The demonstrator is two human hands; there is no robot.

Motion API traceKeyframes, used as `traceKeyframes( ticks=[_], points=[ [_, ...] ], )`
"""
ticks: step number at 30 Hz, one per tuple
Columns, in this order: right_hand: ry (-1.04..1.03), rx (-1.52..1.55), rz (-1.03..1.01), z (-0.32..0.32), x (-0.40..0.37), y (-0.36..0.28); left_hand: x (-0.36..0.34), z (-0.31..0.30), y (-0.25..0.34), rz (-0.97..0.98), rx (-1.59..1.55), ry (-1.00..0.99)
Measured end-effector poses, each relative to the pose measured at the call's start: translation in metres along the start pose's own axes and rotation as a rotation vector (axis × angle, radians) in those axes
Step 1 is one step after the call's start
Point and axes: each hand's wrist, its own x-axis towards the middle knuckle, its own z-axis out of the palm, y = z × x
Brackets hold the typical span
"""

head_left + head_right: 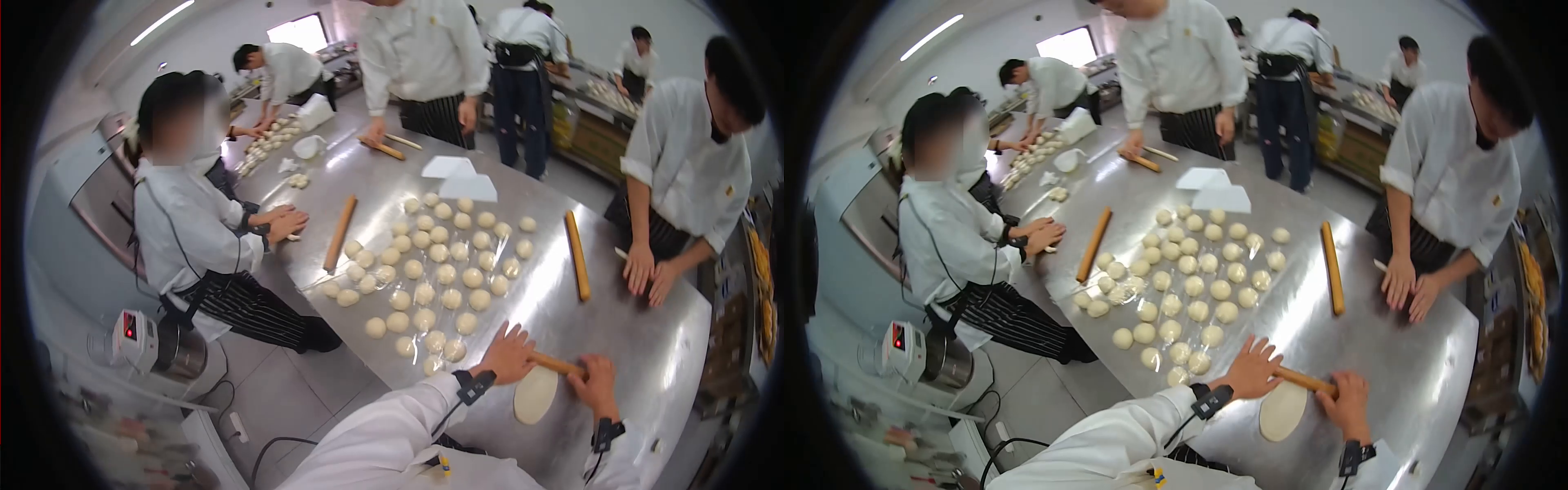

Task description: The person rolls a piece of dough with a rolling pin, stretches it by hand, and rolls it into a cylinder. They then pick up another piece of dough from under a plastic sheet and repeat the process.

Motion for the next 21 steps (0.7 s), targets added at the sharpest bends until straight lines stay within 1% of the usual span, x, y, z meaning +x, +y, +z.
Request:
traceKeyframes(
  ticks=[1, 2, 4, 5, 6, 8, 10, 11, 12, 13, 14, 15, 17, 19, 20, 21],
  points=[
    [-0.042, -0.027, 0.01, 0.001, -0.005, -0.007, -0.009, 0.012, -0.003, 0.014, 0.05, 0.105],
    [-0.02, -0.041, -0.023, 0.005, -0.009, -0.007, -0.007, 0.01, -0.004, 0.008, 0.063, 0.144],
    [-0.09, -0.111, 0.166, 0.014, -0.011, -0.009, -0.008, 0.008, -0.001, -0.048, -0.062, -0.062],
    [-0.092, -0.124, 0.154, 0.012, -0.016, -0.008, -0.007, 0.014, -0.002, -0.002, -0.005, 0.027],
    [-0.045, -0.102, 0.165, 0.012, -0.012, -0.011, -0.006, 0.014, -0.005, -0.013, -0.006, 0.039],
    [0.006, -0.058, 0.214, 0.004, -0.019, -0.022, -0.009, 0.008, -0.003, 0.097, -0.029, 0.484],
    [0.043, 0.031, 0.312, -0.008, -0.032, -0.031, -0.018, -0.031, 0.009, 0.036, -0.095, 0.527],
    [0.077, 0.092, 0.381, -0.011, -0.043, -0.03, -0.029, -0.035, 0.016, -0.028, -0.08, 0.588],
    [0.042, 0.098, 0.504, -0.023, -0.054, -0.038, -0.041, -0.027, 0.015, -0.107, -0.182, 0.542],
    [-0.001, 0.205, 0.625, -0.029, -0.068, -0.038, -0.053, -0.017, 0.012, -0.122, -0.217, 0.492],
    [-0.003, 0.198, 0.657, -0.038, -0.086, -0.04, -0.062, -0.011, 0.01, -0.113, -0.224, 0.429],
    [0.035, 0.127, 0.709, -0.039, -0.106, -0.037, -0.07, -0.007, 0.007, -0.092, -0.246, 0.351],
    [0.068, 0.064, 0.805, -0.04, -0.153, -0.036, -0.082, 0.002, 0.022, -0.046, -0.265, 0.234],
    [0.086, -0.091, 0.758, -0.042, -0.184, -0.036, -0.088, 0.007, 0.032, 0.008, -0.275, 0.157],
    [0.083, -0.089, 0.785, -0.042, -0.191, -0.038, -0.084, 0.009, 0.035, 0.023, -0.28, 0.133],
    [0.078, -0.113, 0.819, -0.045, -0.196, -0.043, -0.08, 0.011, 0.041, 0.089, -0.22, 0.092]
  ],
)
